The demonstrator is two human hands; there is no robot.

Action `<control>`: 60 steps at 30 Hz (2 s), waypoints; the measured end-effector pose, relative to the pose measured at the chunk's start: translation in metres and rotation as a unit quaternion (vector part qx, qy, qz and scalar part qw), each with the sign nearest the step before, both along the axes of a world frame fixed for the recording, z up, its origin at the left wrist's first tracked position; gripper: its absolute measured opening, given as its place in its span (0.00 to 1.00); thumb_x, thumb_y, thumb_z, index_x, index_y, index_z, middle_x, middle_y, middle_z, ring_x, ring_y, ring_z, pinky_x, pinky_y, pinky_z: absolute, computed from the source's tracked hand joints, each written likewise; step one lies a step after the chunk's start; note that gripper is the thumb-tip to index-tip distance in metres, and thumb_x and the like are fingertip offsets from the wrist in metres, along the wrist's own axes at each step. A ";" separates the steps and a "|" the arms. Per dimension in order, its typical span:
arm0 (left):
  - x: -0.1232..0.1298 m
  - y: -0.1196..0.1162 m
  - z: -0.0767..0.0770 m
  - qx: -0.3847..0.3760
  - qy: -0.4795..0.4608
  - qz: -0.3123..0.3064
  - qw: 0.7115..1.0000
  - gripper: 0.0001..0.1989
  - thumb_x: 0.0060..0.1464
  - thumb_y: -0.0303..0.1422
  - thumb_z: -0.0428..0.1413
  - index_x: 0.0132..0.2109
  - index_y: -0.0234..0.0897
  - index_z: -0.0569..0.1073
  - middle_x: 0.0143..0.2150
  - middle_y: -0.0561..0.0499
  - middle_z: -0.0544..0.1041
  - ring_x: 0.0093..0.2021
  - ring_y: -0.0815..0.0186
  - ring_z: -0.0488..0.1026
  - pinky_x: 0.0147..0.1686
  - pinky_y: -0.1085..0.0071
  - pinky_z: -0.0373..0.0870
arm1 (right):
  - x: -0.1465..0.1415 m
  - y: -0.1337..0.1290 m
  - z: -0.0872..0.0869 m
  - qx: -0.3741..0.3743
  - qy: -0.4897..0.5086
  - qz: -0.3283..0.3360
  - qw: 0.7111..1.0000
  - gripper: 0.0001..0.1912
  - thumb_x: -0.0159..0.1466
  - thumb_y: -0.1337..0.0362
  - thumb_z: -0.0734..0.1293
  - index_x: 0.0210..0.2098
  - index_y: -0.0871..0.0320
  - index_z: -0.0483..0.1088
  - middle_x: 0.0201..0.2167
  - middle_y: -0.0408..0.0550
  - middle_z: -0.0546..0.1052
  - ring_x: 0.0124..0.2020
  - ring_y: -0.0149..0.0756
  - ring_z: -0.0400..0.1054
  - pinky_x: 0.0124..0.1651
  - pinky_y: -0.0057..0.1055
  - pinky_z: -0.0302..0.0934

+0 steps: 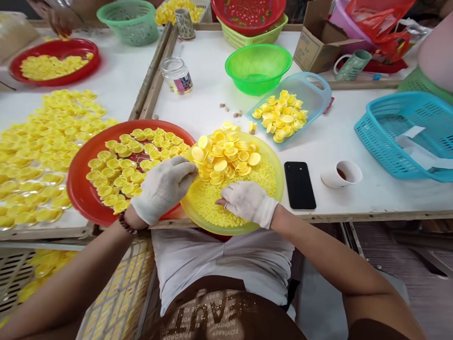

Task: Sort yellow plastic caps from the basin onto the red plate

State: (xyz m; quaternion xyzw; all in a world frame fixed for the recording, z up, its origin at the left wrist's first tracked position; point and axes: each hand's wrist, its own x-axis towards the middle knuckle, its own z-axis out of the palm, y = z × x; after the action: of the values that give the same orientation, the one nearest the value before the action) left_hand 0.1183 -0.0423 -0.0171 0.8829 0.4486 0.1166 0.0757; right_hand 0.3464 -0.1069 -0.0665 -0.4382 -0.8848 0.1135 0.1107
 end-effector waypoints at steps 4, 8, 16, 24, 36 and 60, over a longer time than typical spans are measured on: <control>0.011 -0.020 -0.003 -0.164 -0.197 0.059 0.965 0.10 0.58 0.29 0.52 0.39 0.37 0.79 0.34 0.49 0.81 0.31 0.66 0.78 0.33 0.71 0.73 | 0.002 0.008 0.003 -0.069 0.235 -0.099 0.964 0.22 0.74 0.51 0.59 0.27 0.57 0.65 0.23 0.42 0.69 0.26 0.30 0.61 0.31 0.31 0.53; 0.031 -0.028 -0.013 -0.335 -0.312 0.100 0.883 0.09 0.54 0.29 0.53 0.41 0.36 0.77 0.31 0.50 0.80 0.25 0.67 0.79 0.25 0.74 0.75 | -0.004 0.017 0.020 -0.179 0.510 -0.213 0.814 0.24 0.71 0.43 0.62 0.27 0.54 0.61 0.22 0.38 0.64 0.19 0.26 0.55 0.23 0.30 0.49; 0.052 -0.025 -0.023 -0.435 -0.359 0.092 0.821 0.07 0.50 0.30 0.55 0.38 0.38 0.74 0.27 0.53 0.78 0.26 0.62 0.81 0.28 0.71 0.81 | -0.036 0.033 0.036 -0.214 0.720 -0.187 0.633 0.30 0.65 0.33 0.64 0.28 0.53 0.60 0.23 0.37 0.61 0.19 0.25 0.57 0.22 0.29 0.52; 0.045 -0.027 -0.022 -0.406 -0.388 0.123 0.818 0.09 0.53 0.33 0.57 0.42 0.36 0.75 0.30 0.52 0.78 0.27 0.65 0.80 0.29 0.71 0.81 | -0.019 0.029 0.030 -0.166 0.675 -0.225 0.683 0.30 0.66 0.33 0.61 0.28 0.52 0.57 0.23 0.38 0.60 0.19 0.26 0.53 0.21 0.29 0.51; 0.047 -0.034 -0.019 -0.372 -0.381 0.117 0.838 0.14 0.55 0.31 0.55 0.48 0.35 0.75 0.32 0.52 0.79 0.25 0.68 0.79 0.30 0.74 0.79 | 0.000 0.006 0.027 -0.153 0.451 -0.187 0.859 0.16 0.71 0.52 0.65 0.33 0.55 0.64 0.25 0.39 0.66 0.26 0.28 0.60 0.31 0.29 0.58; 0.038 -0.039 -0.028 -0.296 -0.344 0.040 0.890 0.12 0.59 0.32 0.55 0.48 0.35 0.76 0.37 0.48 0.82 0.32 0.63 0.81 0.37 0.68 0.79 | 0.008 0.004 0.033 -0.314 0.412 -0.196 0.832 0.05 0.68 0.63 0.64 0.40 0.59 0.68 0.25 0.39 0.71 0.23 0.27 0.62 0.28 0.27 0.59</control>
State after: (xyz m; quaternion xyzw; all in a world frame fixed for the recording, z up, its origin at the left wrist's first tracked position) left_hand 0.1559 -0.0811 -0.0453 0.7055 0.4435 0.2778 0.4780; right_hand 0.3542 -0.1028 -0.0336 -0.5265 -0.5692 0.5311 0.3418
